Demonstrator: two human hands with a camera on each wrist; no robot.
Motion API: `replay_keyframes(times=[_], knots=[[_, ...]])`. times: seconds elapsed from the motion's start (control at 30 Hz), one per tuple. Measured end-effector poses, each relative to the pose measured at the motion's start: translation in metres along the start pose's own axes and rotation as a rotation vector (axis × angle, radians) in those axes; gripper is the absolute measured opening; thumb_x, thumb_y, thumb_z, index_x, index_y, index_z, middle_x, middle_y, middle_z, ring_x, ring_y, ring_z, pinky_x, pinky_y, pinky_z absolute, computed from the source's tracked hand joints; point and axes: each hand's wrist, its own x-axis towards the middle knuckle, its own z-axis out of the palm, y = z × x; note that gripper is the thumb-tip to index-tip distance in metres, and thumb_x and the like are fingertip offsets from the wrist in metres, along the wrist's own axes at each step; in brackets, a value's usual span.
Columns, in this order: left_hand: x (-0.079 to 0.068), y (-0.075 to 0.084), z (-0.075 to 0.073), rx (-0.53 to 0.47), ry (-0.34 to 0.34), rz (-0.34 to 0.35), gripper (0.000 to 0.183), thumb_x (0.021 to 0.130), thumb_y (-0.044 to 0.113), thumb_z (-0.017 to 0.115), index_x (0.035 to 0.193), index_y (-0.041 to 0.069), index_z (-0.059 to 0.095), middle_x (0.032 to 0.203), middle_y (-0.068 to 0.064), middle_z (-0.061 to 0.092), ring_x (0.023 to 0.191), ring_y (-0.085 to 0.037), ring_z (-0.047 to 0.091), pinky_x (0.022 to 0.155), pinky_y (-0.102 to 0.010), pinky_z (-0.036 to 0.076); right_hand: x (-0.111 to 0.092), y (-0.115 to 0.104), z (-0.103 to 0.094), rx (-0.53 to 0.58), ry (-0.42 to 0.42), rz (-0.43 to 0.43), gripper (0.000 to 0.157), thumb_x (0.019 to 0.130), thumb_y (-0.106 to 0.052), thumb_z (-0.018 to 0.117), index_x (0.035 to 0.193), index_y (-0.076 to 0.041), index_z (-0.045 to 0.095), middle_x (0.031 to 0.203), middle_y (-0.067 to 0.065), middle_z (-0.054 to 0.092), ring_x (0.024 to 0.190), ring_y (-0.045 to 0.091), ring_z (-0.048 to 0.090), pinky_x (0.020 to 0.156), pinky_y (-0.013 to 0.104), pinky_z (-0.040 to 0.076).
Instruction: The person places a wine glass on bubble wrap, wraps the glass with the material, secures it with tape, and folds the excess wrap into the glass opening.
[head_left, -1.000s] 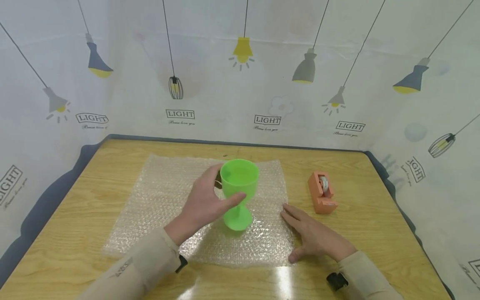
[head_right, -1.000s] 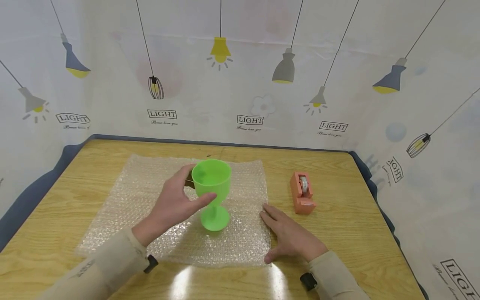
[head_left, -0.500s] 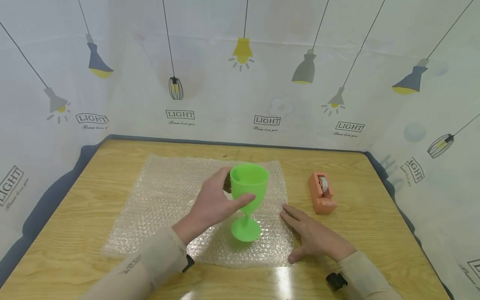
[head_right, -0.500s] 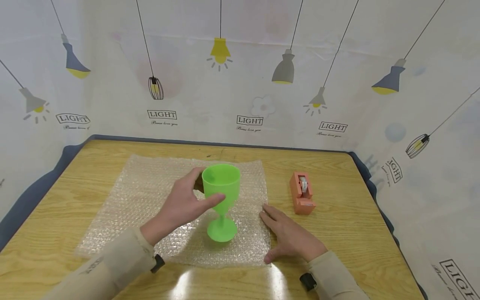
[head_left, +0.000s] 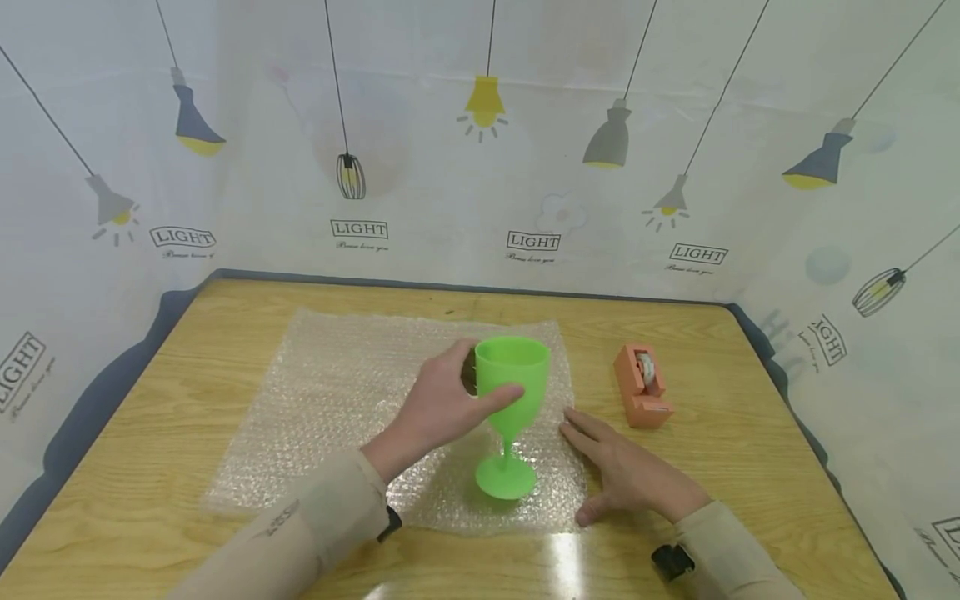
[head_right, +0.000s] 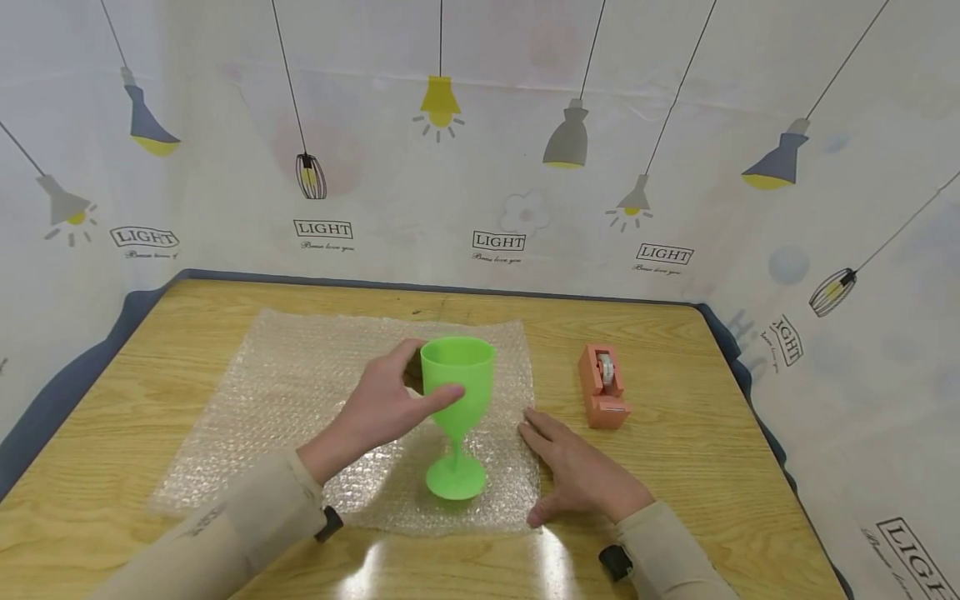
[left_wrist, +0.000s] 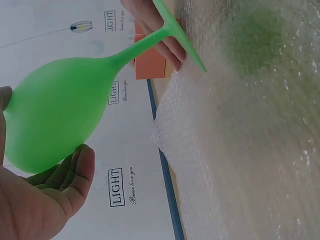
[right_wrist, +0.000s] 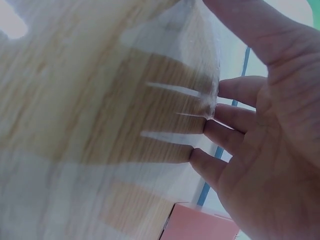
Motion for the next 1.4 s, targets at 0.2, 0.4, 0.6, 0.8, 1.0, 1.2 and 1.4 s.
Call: replay_keyframes(times=[0.2, 0.4, 0.6, 0.8, 1.0, 1.2, 1.4], knots=[[0.004, -0.001, 0.006, -0.016, -0.044, -0.044, 0.063, 0.087, 0.053, 0.079, 0.126, 0.008, 0.059, 0.096, -0.001, 0.068, 0.085, -0.017, 0.065, 0.073, -0.032, 0.058, -0.001, 0.002, 0.001, 0.007, 0.013, -0.018, 0.124, 0.065, -0.059, 0.088, 0.158, 0.004, 0.034, 0.168, 0.025, 0.019, 0.150, 0.049, 0.027, 0.117, 0.061, 0.032], [0.008, -0.004, 0.013, -0.019, -0.066, -0.084, 0.066, 0.087, 0.058, 0.076, 0.127, 0.009, 0.059, 0.098, -0.002, 0.069, 0.086, -0.017, 0.066, 0.073, -0.032, 0.058, -0.002, 0.002, 0.000, 0.015, 0.018, -0.015, 0.124, 0.066, -0.059, 0.088, 0.159, 0.002, 0.033, 0.169, 0.024, 0.019, 0.150, 0.048, 0.027, 0.117, 0.061, 0.034], [0.010, -0.005, 0.017, -0.013, -0.092, -0.119, 0.064, 0.088, 0.060, 0.074, 0.123, 0.009, 0.060, 0.096, -0.002, 0.068, 0.085, -0.018, 0.065, 0.072, -0.032, 0.058, -0.003, 0.000, 0.000, 0.037, 0.028, 0.017, 0.127, 0.066, -0.059, 0.088, 0.160, 0.001, 0.029, 0.170, 0.021, 0.015, 0.151, 0.047, 0.027, 0.118, 0.060, 0.032], [0.012, -0.007, 0.023, -0.016, -0.107, -0.142, 0.062, 0.087, 0.062, 0.074, 0.118, 0.010, 0.061, 0.097, -0.003, 0.068, 0.085, -0.019, 0.065, 0.072, -0.033, 0.058, -0.004, 0.004, 0.001, 0.091, 0.035, 0.066, 0.130, 0.064, -0.055, 0.091, 0.162, 0.000, 0.026, 0.172, 0.018, 0.011, 0.151, 0.046, 0.026, 0.118, 0.060, 0.031], [0.015, -0.006, 0.028, 0.003, -0.110, -0.181, 0.062, 0.086, 0.065, 0.073, 0.114, 0.011, 0.062, 0.096, -0.003, 0.068, 0.085, -0.020, 0.064, 0.071, -0.033, 0.057, -0.005, 0.009, -0.001, 0.121, 0.028, 0.071, 0.126, 0.067, -0.050, 0.093, 0.161, 0.001, 0.027, 0.172, 0.017, 0.014, 0.151, 0.046, 0.028, 0.118, 0.061, 0.033], [0.018, -0.003, 0.031, 0.015, -0.115, -0.203, 0.063, 0.086, 0.069, 0.070, 0.110, 0.012, 0.063, 0.097, -0.003, 0.066, 0.086, -0.020, 0.063, 0.071, -0.034, 0.056, -0.006, 0.011, -0.003, 0.120, 0.023, 0.057, 0.119, 0.070, -0.049, 0.092, 0.160, 0.000, 0.031, 0.171, 0.016, 0.018, 0.151, 0.045, 0.027, 0.117, 0.061, 0.035], [0.023, -0.003, 0.040, 0.012, -0.126, -0.230, 0.072, 0.086, 0.072, 0.069, 0.116, 0.007, 0.065, 0.102, -0.005, 0.069, 0.091, -0.021, 0.065, 0.078, -0.037, 0.058, -0.004, 0.013, 0.000, 0.106, 0.047, 0.031, 0.118, 0.069, -0.048, 0.093, 0.158, 0.002, 0.034, 0.169, 0.020, 0.020, 0.150, 0.046, 0.030, 0.117, 0.060, 0.034]])
